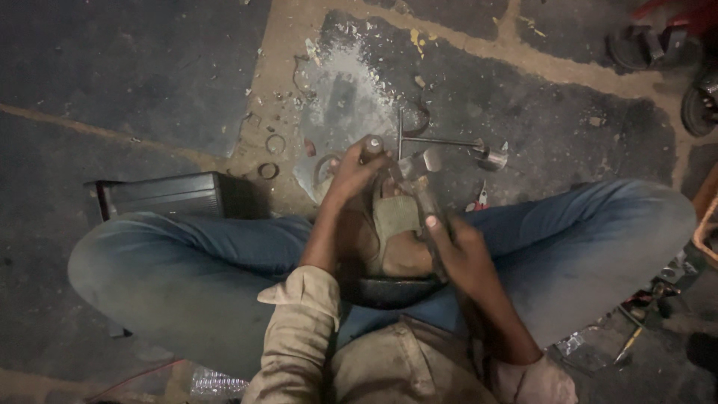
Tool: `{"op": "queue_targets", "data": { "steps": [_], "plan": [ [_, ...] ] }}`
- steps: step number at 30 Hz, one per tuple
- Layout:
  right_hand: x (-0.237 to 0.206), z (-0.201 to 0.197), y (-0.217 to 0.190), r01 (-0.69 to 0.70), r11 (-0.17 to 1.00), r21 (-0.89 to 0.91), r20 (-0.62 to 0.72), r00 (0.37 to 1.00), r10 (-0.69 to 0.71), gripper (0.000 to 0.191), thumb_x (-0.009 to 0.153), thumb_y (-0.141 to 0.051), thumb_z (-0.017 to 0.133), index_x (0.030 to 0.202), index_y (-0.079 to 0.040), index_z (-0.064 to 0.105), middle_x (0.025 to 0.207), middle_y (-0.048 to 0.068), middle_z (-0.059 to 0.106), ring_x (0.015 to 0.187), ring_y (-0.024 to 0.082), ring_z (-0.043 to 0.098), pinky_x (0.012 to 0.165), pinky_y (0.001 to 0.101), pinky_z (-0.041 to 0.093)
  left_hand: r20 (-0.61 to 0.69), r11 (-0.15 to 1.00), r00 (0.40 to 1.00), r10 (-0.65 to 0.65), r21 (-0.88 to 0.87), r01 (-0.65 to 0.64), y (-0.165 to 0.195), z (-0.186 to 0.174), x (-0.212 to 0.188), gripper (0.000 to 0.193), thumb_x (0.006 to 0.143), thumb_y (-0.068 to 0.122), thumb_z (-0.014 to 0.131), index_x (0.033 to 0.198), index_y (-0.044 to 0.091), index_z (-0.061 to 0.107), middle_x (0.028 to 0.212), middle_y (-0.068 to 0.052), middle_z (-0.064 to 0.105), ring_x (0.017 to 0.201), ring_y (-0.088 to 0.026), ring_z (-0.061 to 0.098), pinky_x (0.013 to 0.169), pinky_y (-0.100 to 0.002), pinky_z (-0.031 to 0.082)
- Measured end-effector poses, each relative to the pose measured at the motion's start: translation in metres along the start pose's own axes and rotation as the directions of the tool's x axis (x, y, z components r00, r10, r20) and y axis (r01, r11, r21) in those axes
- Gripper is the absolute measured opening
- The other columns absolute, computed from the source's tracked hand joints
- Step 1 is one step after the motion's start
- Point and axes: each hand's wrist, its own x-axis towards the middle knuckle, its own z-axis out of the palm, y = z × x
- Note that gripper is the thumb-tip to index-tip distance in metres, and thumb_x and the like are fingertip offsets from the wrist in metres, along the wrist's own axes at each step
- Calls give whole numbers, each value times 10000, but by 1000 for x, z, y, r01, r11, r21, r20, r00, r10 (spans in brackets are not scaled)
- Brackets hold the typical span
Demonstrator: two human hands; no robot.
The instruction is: The person sits on the floor and winds copper wire around a cylindrical metal core using both hands. They then use a hammer to tap the core while holding it steady.
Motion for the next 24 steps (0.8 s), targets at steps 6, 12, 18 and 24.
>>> {"op": "queue_targets", "data": {
  "steps": [6, 12, 18, 24],
  "plan": [
    [-1, 0, -4, 37, 998, 41, 2, 999, -37, 448, 1034, -401, 534, 953, 22, 660, 653, 135, 636, 616, 158, 615, 586, 356, 517, -73, 973, 997, -16, 228, 32, -10, -5, 5, 361, 923, 222, 738, 1232, 61, 647, 1062, -54, 729, 965, -155, 671, 868, -320, 533],
    [-3, -2, -9, 50, 999, 19, 4, 999, -50, 425, 1036, -382, 530, 1006, 19, 669, 678, 149, 652, 625, 176, 653, 610, 358, 518, -89, 962, 993, 74, 270, -48, -15, -9, 4, 380, 911, 229, 770, 1226, 39, 672, 1059, -94, 761, 956, -179, 695, 882, -337, 553],
    [-4, -2, -13, 14, 999, 38, 14, 1000, -15, 414, 1034, -377, 527, 1043, 13, 665, 674, 140, 651, 634, 188, 636, 619, 362, 520, -92, 944, 992, 92, 325, -57, -12, -13, 4, 526, 854, 198, 767, 1322, 39, 586, 1121, -106, 723, 1000, -190, 704, 891, -336, 548],
    [-7, -2, -19, -96, 990, 103, 57, 994, 90, 413, 1028, -381, 537, 963, 4, 673, 625, 80, 635, 541, 154, 603, 510, 344, 491, -59, 949, 997, 50, 315, -29, -6, -10, 2, 467, 877, 214, 754, 1280, 29, 609, 1155, -118, 724, 1082, -226, 686, 947, -349, 517]
  ]
}}
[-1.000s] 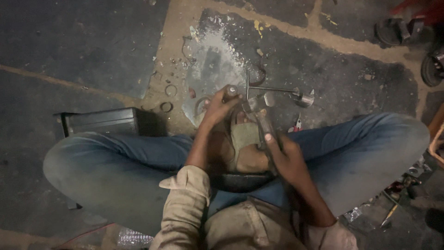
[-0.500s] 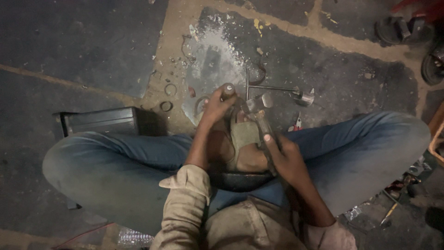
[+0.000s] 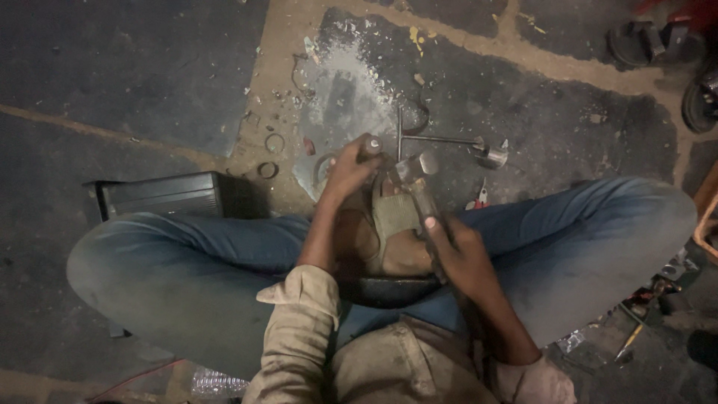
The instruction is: The person sits on the floor and winds copper wire around a cylindrical metal core using both hands. They then use a hammer to tap the core while holding it steady.
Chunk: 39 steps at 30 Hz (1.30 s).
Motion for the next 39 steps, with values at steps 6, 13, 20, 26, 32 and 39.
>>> {"op": "queue_targets", "data": {
  "steps": [6, 13, 20, 26, 32, 39],
  "plan": [
    [0, -1, -9, -41, 999, 27, 38, 998, 40, 425, 1034, -387, 529, 939, -1, 679, 588, 55, 620, 480, 125, 587, 433, 314, 477, 32, 999, 999, 35, -23, -34, 12, -2, -2, 397, 902, 216, 722, 1245, 40, 623, 1141, -109, 726, 1081, -227, 696, 966, -351, 524],
    [0, 2, 7, -10, 1000, 16, 21, 1000, 10, 419, 1026, -385, 522, 950, -1, 669, 601, 69, 622, 505, 145, 598, 466, 341, 486, 72, 997, 996, 59, -48, -56, 13, 4, -1, 334, 883, 180, 750, 1169, 36, 654, 1075, -91, 735, 1005, -177, 682, 912, -339, 546],
    [13, 2, 27, 107, 974, -200, -54, 991, -120, 482, 1038, -413, 585, 890, 41, 651, 630, 189, 580, 595, 200, 581, 585, 386, 501, 9, 992, 993, 116, 39, -116, 27, 2, -4, 270, 866, 202, 783, 1054, 37, 683, 916, -82, 729, 824, -127, 653, 766, -338, 553],
    [12, -11, -10, 231, 958, -169, -104, 962, -251, 402, 1005, -362, 594, 1003, 35, 659, 702, 204, 650, 615, 246, 640, 607, 411, 522, -107, 972, 966, 234, 42, -231, 42, 9, -6, 238, 803, 165, 766, 984, 31, 688, 848, -119, 719, 770, -131, 649, 735, -344, 550],
    [13, -11, -48, 348, 881, -320, -103, 912, -398, 411, 1030, -336, 597, 1154, 54, 639, 835, 278, 680, 782, 408, 704, 700, 468, 528, -171, 975, 960, 222, 13, -223, 26, 23, -3, 193, 806, 160, 797, 890, 20, 695, 746, -111, 680, 683, -145, 626, 659, -357, 536],
    [36, 13, -19, 348, 818, -458, -66, 905, -421, 410, 975, -387, 652, 1005, 20, 687, 802, 273, 679, 771, 474, 670, 681, 509, 525, -125, 934, 950, 286, -186, -306, 13, 21, 2, 312, 712, 67, 725, 1018, 11, 702, 853, -59, 729, 782, -80, 645, 707, -323, 545]
  ]
}}
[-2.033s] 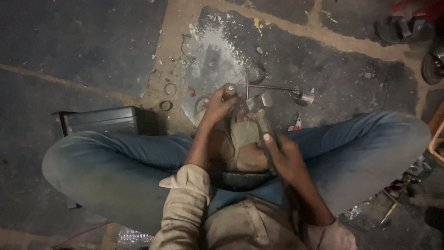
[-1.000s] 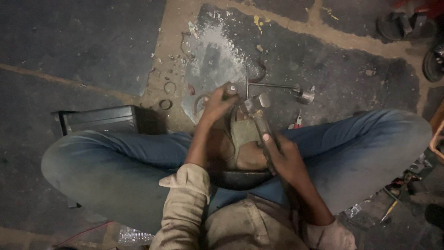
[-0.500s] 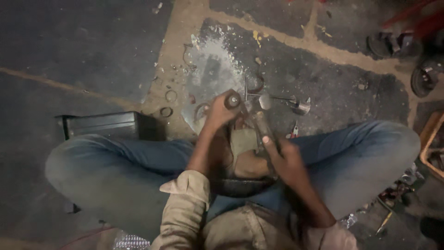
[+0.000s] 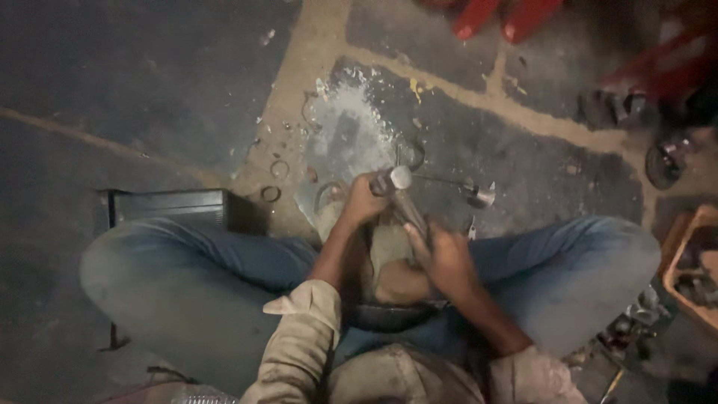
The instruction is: The person sits on the floor and winds copper wire around a cylindrical metal core using both hands. They then use a hammer to tap the core while holding it steady.
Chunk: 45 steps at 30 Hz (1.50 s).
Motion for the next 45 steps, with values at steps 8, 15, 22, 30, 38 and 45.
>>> {"op": "queue_targets", "data": {
  "steps": [8, 15, 22, 30, 38, 45],
  "plan": [
    [4, -60, -16, 162, 982, 98, -162, 976, -145, 401, 1037, -351, 575, 1050, 44, 643, 884, 241, 652, 792, 395, 642, 703, 466, 501, -66, 977, 995, -69, 198, 81, 14, -1, 10, 223, 776, 181, 811, 847, 3, 695, 717, -76, 659, 670, -111, 572, 647, -338, 533],
    [-18, -43, -6, -103, 995, -3, -116, 988, 102, 448, 1060, -402, 576, 944, 22, 662, 817, 224, 637, 708, 379, 608, 662, 447, 476, -156, 977, 976, 153, 175, -125, -1, -2, 7, 251, 761, 192, 809, 873, 7, 683, 758, -24, 660, 718, -82, 618, 649, -343, 527],
    [-3, -15, 51, -127, 989, 80, -88, 987, 134, 472, 1052, -380, 562, 934, 56, 696, 666, 184, 639, 581, 297, 616, 573, 440, 481, -100, 990, 988, -119, 70, 127, 15, -12, 22, 228, 819, 176, 767, 702, 53, 615, 634, 53, 536, 632, -43, 480, 535, -320, 430],
    [-44, -127, -10, 207, 972, 112, -605, 790, -99, 413, 1039, -356, 586, 1031, 42, 695, 816, 210, 676, 697, 283, 644, 666, 404, 497, -55, 989, 998, -24, 143, 32, 20, -2, 14, 189, 787, 168, 754, 779, 19, 638, 627, -22, 584, 637, -56, 511, 578, -334, 480],
    [28, 8, 29, -176, 969, 174, -92, 977, 194, 437, 1005, -397, 589, 1048, 28, 682, 805, 213, 689, 702, 269, 655, 678, 386, 501, -140, 980, 990, -26, 190, 53, 27, -15, 27, 232, 785, 225, 795, 785, 32, 668, 644, -26, 621, 639, -63, 518, 585, -347, 497],
    [-40, -119, -3, 175, 975, 135, -637, 770, -49, 448, 1052, -384, 580, 925, 40, 648, 721, 211, 573, 657, 301, 546, 637, 422, 450, -115, 978, 987, -115, 160, 133, 20, -4, 14, 227, 797, 219, 780, 754, 33, 657, 633, -31, 613, 640, -64, 516, 579, -349, 494]
  ]
}}
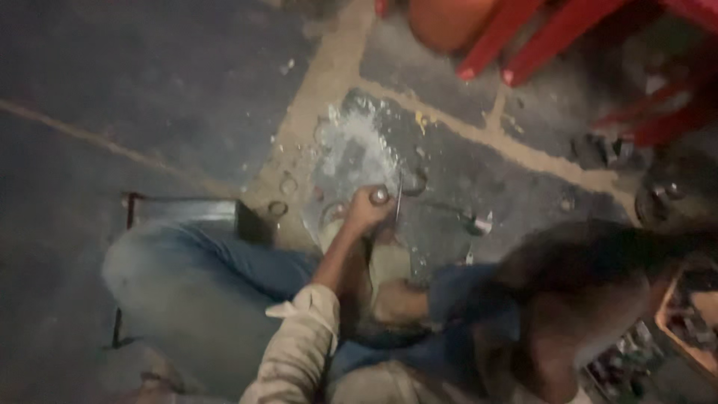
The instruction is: The person sits on the floor and winds copper wire around a cylindrical metal core using both hands. They then use a hammer to tap the core while holding it steady.
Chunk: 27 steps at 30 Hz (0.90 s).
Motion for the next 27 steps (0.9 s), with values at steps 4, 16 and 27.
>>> {"op": "queue_targets", "data": {
  "steps": [4, 16, 27],
  "plan": [
    [-31, 29, 10, -172, 974, -145, 330, 920, 211, 454, 1021, -416, 594, 933, 24, 660, 716, 208, 592, 635, 290, 574, 618, 421, 463, 34, 1000, 999, -7, -22, 7, -9, 3, 2, 253, 830, 214, 765, 771, 16, 618, 648, -38, 544, 657, -77, 481, 585, -364, 469],
    [-10, 13, 33, -139, 990, 5, 229, 964, 134, 465, 1041, -423, 582, 953, 25, 673, 766, 171, 664, 693, 237, 631, 648, 379, 494, -8, 999, 1000, -5, 47, 5, -2, 0, 0, 220, 800, 242, 760, 804, 39, 675, 649, -6, 605, 643, -80, 540, 595, -355, 494],
    [-59, 139, 56, -85, 991, -100, 583, 802, 127, 472, 1033, -416, 620, 997, 48, 698, 863, 224, 689, 814, 325, 681, 722, 407, 514, -15, 907, 922, 387, 188, -377, -13, 5, -2, 408, 855, 232, 775, 1144, -47, 703, 1029, -200, 714, 968, -301, 673, 795, -421, 536]
  ]
}}
